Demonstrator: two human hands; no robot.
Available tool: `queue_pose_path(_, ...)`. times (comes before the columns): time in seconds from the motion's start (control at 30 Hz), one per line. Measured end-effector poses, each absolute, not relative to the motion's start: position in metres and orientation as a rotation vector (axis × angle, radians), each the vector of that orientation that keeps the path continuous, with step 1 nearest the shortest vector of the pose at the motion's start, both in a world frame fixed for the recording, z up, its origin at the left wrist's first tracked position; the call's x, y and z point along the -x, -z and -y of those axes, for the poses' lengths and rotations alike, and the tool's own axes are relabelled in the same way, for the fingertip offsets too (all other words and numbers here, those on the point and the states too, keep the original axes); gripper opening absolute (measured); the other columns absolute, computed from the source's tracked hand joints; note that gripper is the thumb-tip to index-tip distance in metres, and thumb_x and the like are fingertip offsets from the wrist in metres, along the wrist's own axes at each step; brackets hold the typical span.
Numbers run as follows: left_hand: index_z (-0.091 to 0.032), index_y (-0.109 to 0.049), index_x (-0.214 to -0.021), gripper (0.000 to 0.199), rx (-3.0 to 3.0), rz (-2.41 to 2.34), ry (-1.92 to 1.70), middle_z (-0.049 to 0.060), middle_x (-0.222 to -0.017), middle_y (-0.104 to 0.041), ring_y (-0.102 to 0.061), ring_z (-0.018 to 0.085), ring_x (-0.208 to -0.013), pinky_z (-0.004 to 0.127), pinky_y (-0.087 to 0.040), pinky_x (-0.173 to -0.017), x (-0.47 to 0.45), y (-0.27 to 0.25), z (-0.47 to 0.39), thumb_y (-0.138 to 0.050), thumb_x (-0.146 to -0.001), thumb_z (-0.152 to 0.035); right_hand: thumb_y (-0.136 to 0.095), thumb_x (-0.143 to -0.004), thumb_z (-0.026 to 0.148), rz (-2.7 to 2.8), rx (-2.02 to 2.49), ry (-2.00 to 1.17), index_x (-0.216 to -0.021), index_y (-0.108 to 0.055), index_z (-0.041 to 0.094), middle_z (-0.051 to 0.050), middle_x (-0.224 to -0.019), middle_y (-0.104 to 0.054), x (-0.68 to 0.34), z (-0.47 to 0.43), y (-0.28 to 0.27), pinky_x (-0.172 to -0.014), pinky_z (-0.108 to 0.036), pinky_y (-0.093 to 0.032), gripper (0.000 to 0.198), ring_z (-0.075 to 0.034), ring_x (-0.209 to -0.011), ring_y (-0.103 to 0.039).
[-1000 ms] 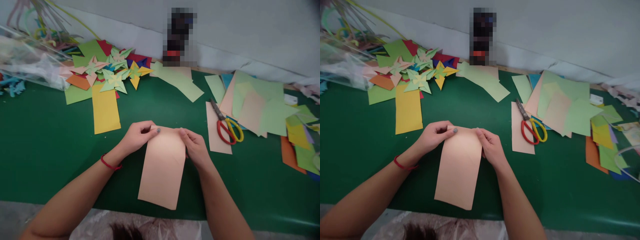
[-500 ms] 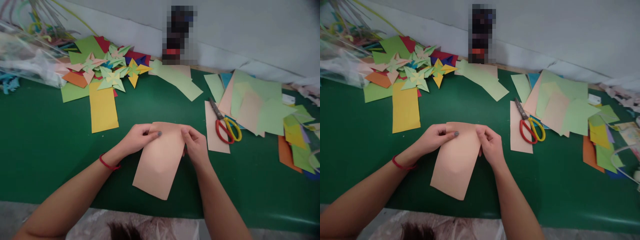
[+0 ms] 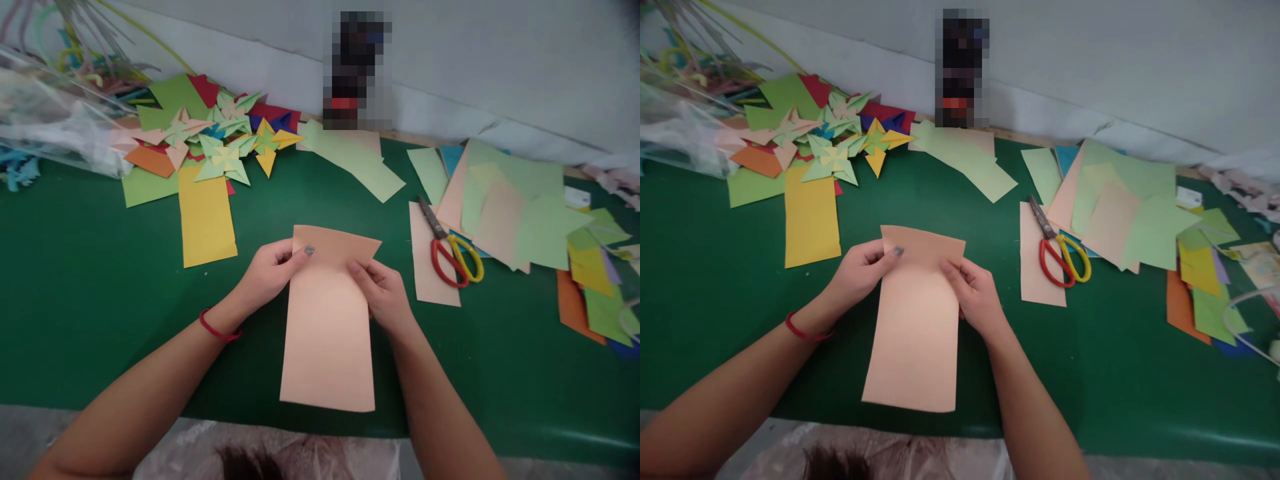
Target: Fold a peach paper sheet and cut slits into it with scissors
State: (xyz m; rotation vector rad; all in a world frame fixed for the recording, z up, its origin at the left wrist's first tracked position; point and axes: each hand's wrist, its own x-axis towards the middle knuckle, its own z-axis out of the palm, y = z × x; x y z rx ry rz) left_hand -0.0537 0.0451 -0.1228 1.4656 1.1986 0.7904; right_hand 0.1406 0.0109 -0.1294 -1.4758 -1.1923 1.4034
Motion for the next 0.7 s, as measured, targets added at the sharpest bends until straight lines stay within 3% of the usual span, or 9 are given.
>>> queue_pose_path(0.17, -0.018, -0.045, -0.067, 0.034, -1.427, -1.085, -0.692, -0.002, -0.064, -0.042, -0.041, 0.011, -0.059, 0.023, -0.034, -0.053, 0.0544, 0.1211, -0.0447, -0.040, -0.089, -0.043, -0.056, -0.082, 0.046, 1.129, 1.477, -1.309, -0.087, -0.065, 0.023, 0.002, -0.052, -0.054, -0.1432, -0.0121, 0.1337, -0.033, -0.023, -0.031, 0.026, -0.010, -0.039, -0.044)
queue_pose_path(0.3, -0.017, -0.044, -0.062, 0.034, -1.487, -1.115, -0.668, -0.003, -0.062, -0.039, -0.035, 0.009, -0.056, 0.022, -0.029, -0.051, 0.0541, 0.1205, -0.0452, -0.044, -0.088, -0.039, -0.056, -0.082, 0.046, 1.133, 1.479, -1.340, -0.081, -0.061, 0.021, 0.005, -0.044, -0.048, -0.1432, -0.0118, 0.1309, -0.027, -0.020, -0.025, 0.026, -0.007, -0.029, -0.036)
queue_pose_path(0.43, -0.017, -0.041, -0.059, 0.036, -1.454, -1.180, -0.751, -0.004, -0.058, -0.035, -0.032, 0.008, -0.054, 0.021, -0.025, -0.048, 0.0548, 0.1220, -0.0457, -0.046, -0.087, -0.039, -0.059, -0.080, 0.046, 1.171, 1.441, -1.469, -0.080, -0.058, 0.020, 0.005, -0.049, -0.052, -0.1410, -0.0114, 0.1254, -0.026, -0.019, -0.032, 0.026, -0.007, -0.032, -0.043)
queue_pose_path(0.7, -0.017, -0.041, -0.060, 0.036, -1.373, -1.164, -0.799, -0.003, -0.059, -0.035, -0.033, 0.008, -0.054, 0.020, -0.028, -0.048, 0.0529, 0.1220, -0.0451, -0.046, -0.087, -0.040, -0.055, -0.083, 0.046, 1.188, 1.447, -1.449, -0.069, -0.054, 0.019, 0.007, -0.043, -0.045, -0.1396, -0.0105, 0.1278, -0.025, -0.017, -0.025, 0.031, -0.005, -0.029, -0.037)
